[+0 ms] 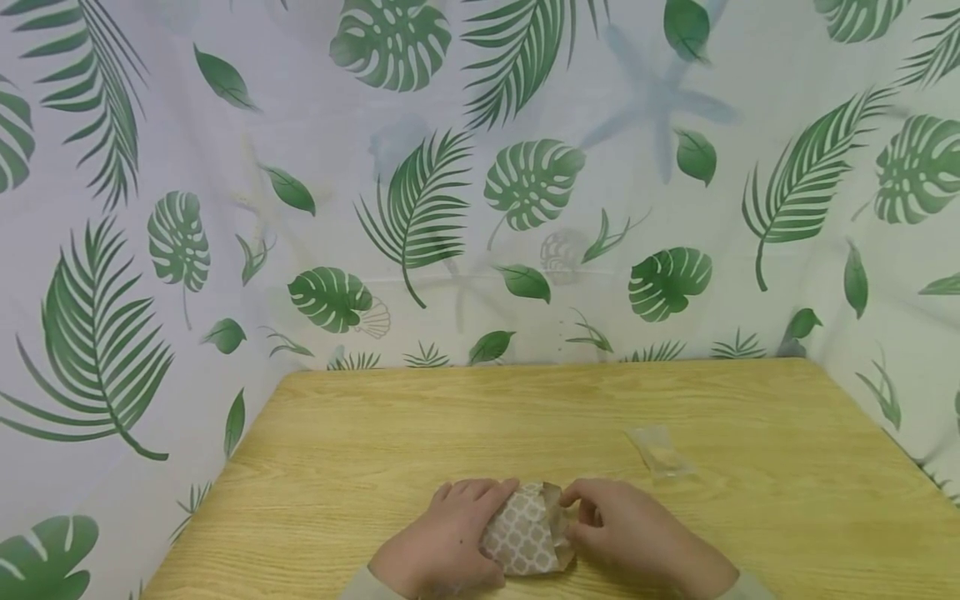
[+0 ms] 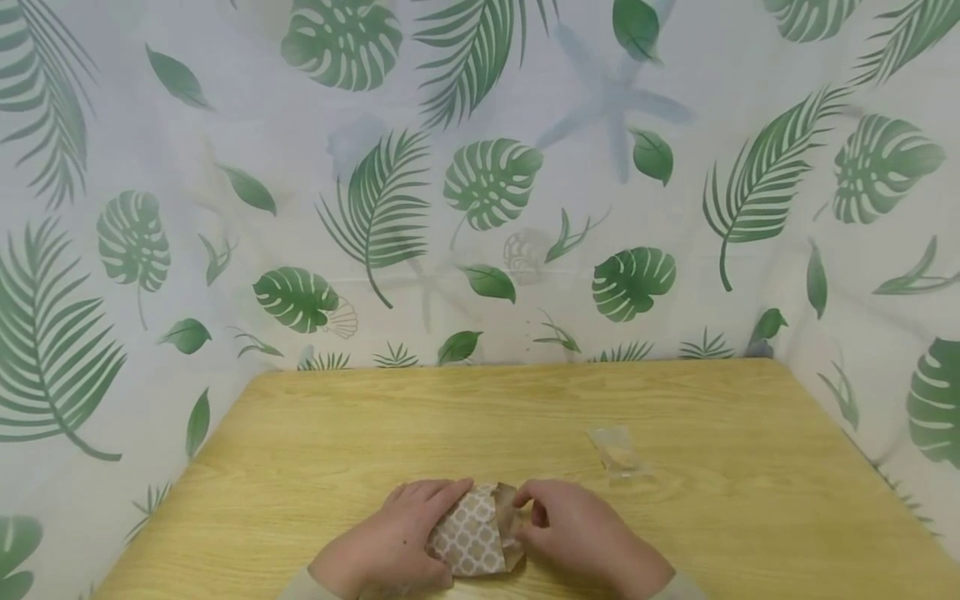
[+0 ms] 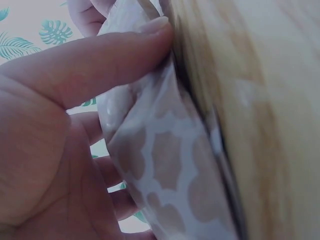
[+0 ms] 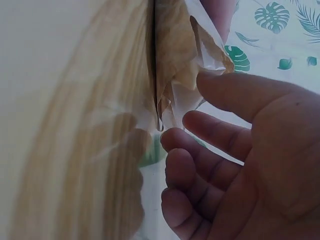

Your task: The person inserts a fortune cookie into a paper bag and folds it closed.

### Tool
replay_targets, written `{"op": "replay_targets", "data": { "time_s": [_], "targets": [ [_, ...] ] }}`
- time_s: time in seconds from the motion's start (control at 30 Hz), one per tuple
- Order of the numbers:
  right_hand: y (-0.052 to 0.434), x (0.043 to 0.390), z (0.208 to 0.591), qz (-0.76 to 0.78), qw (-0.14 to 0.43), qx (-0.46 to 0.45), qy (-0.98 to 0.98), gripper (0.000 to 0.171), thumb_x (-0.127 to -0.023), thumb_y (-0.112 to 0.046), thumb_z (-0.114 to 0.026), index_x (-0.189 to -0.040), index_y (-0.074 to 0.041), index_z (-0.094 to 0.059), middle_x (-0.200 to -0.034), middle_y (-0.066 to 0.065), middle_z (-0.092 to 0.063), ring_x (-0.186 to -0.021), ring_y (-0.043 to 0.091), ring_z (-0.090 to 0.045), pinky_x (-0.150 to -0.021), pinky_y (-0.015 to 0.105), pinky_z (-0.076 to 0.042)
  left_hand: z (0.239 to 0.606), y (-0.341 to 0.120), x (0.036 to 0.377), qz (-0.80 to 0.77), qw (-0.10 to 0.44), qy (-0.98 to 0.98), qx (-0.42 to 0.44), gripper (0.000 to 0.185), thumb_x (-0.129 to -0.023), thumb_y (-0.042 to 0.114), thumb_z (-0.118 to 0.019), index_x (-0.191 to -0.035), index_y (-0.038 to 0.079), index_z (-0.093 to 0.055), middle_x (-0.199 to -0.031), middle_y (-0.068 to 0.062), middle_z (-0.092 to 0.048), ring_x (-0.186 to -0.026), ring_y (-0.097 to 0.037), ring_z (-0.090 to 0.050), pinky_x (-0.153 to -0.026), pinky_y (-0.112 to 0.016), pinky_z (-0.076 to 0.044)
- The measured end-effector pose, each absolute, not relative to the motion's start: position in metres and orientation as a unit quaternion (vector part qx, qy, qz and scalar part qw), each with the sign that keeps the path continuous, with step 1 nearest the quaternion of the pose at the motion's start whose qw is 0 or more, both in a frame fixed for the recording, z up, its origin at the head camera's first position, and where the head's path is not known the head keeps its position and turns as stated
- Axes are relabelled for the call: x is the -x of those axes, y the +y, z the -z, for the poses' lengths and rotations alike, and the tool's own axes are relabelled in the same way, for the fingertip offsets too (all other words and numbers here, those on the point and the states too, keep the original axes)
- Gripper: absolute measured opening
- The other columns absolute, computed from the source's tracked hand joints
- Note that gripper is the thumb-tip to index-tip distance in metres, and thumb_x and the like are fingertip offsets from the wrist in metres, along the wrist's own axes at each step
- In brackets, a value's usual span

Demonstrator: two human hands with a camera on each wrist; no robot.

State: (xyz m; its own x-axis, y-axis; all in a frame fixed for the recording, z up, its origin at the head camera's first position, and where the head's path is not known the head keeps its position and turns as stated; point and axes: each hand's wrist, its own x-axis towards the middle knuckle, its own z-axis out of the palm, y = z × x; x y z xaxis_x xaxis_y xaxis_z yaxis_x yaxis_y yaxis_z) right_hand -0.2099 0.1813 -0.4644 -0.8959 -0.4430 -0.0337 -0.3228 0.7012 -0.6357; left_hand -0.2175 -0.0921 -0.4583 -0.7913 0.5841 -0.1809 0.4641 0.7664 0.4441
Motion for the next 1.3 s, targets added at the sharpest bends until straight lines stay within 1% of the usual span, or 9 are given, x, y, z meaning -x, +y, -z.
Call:
{"op": "replay_targets", "data": {
  "time_s": [0.23,0.4,0.5,0.63,0.87,0.97,1.03,1.17,1.3],
  "targets": [
    [0.186,0.214,0.465,0.310,0.077,0.201,0.926,0.028,-0.093,-0.034,-0.073,-0.115,-0.019,-0.068,-0.084,-0.014,-0.059,-0.072,0.006,-0.055,-0.063,0.030,-0.048,0.459,-0.094,0.218,-0.194,0.157,0.926,-0.284,0.105,-0.073,0.031,-0.085,-0.161,0.033,-0.027,-0.154,0.010,-0.038,-0.144,-0.019,-0.032,-0.119,-0.056,-0.020],
    [0.197,0.216,0.461,0.315,0.069,0.196,0.926,0.031,-0.094,-0.032,-0.072,-0.120,-0.016,-0.067,-0.088,-0.011,-0.061,-0.067,0.007,-0.053,-0.056,0.028,-0.048,0.459,-0.094,0.218,-0.189,0.152,0.927,-0.287,0.105,-0.074,0.032,-0.085,-0.161,0.032,-0.027,-0.155,0.009,-0.038,-0.144,-0.020,-0.032,-0.118,-0.057,-0.020],
    [0.207,0.217,0.457,0.316,0.062,0.187,0.928,0.033,-0.094,-0.032,-0.072,-0.122,-0.014,-0.067,-0.093,-0.008,-0.062,-0.069,0.008,-0.054,-0.055,0.027,-0.048,0.459,-0.094,0.218,-0.187,0.153,0.927,-0.288,0.105,-0.074,0.032,-0.085,-0.161,0.031,-0.027,-0.155,0.008,-0.038,-0.144,-0.021,-0.032,-0.118,-0.058,-0.019],
    [0.223,0.220,0.450,0.311,0.062,0.170,0.933,0.036,-0.095,-0.032,-0.072,-0.126,-0.015,-0.066,-0.101,-0.004,-0.063,-0.076,0.009,-0.056,-0.058,0.028,-0.049,0.460,-0.094,0.218,-0.181,0.152,0.927,-0.291,0.105,-0.074,0.034,-0.086,-0.161,0.031,-0.027,-0.155,0.007,-0.038,-0.145,-0.021,-0.031,-0.118,-0.060,-0.017],
    [0.250,0.228,0.441,0.283,0.048,0.181,0.941,0.042,-0.095,-0.032,-0.072,-0.130,-0.013,-0.064,-0.111,0.002,-0.063,-0.077,0.008,-0.054,-0.062,0.028,-0.048,0.462,-0.094,0.220,-0.179,0.152,0.927,-0.293,0.106,-0.074,0.035,-0.086,-0.161,0.031,-0.027,-0.155,0.007,-0.037,-0.145,-0.021,-0.031,-0.117,-0.062,-0.017],
    [0.260,0.230,0.442,0.275,0.043,0.182,0.943,0.043,-0.094,-0.032,-0.073,-0.131,-0.013,-0.063,-0.115,0.003,-0.063,-0.084,0.010,-0.056,-0.068,0.031,-0.050,0.461,-0.094,0.219,-0.184,0.157,0.926,-0.290,0.106,-0.074,0.035,-0.087,-0.161,0.031,-0.027,-0.155,0.007,-0.037,-0.145,-0.021,-0.031,-0.117,-0.062,-0.017],
    [0.266,0.232,0.444,0.272,0.038,0.181,0.944,0.044,-0.093,-0.032,-0.074,-0.132,-0.014,-0.063,-0.119,0.003,-0.062,-0.090,0.013,-0.058,-0.073,0.035,-0.052,0.460,-0.094,0.219,-0.186,0.159,0.926,-0.288,0.105,-0.073,0.034,-0.087,-0.161,0.032,-0.028,-0.154,0.007,-0.037,-0.145,-0.021,-0.031,-0.117,-0.062,-0.017],
    [0.277,0.238,0.447,0.254,-0.004,0.197,0.947,0.043,-0.091,-0.030,-0.077,-0.129,-0.014,-0.065,-0.120,0.002,-0.061,-0.102,0.023,-0.061,-0.083,0.046,-0.053,0.457,-0.095,0.218,-0.186,0.157,0.926,-0.290,0.105,-0.073,0.034,-0.086,-0.161,0.031,-0.028,-0.155,0.007,-0.037,-0.145,-0.021,-0.030,-0.117,-0.062,-0.017],
    [0.289,0.246,0.448,0.230,-0.043,0.211,0.949,0.043,-0.089,-0.030,-0.079,-0.126,-0.011,-0.067,-0.123,0.007,-0.061,-0.113,0.034,-0.058,-0.092,0.057,-0.050,0.456,-0.096,0.217,-0.187,0.160,0.926,-0.288,0.104,-0.073,0.034,-0.086,-0.160,0.032,-0.028,-0.155,0.008,-0.037,-0.145,-0.021,-0.030,-0.117,-0.062,-0.017]
  ]
}}
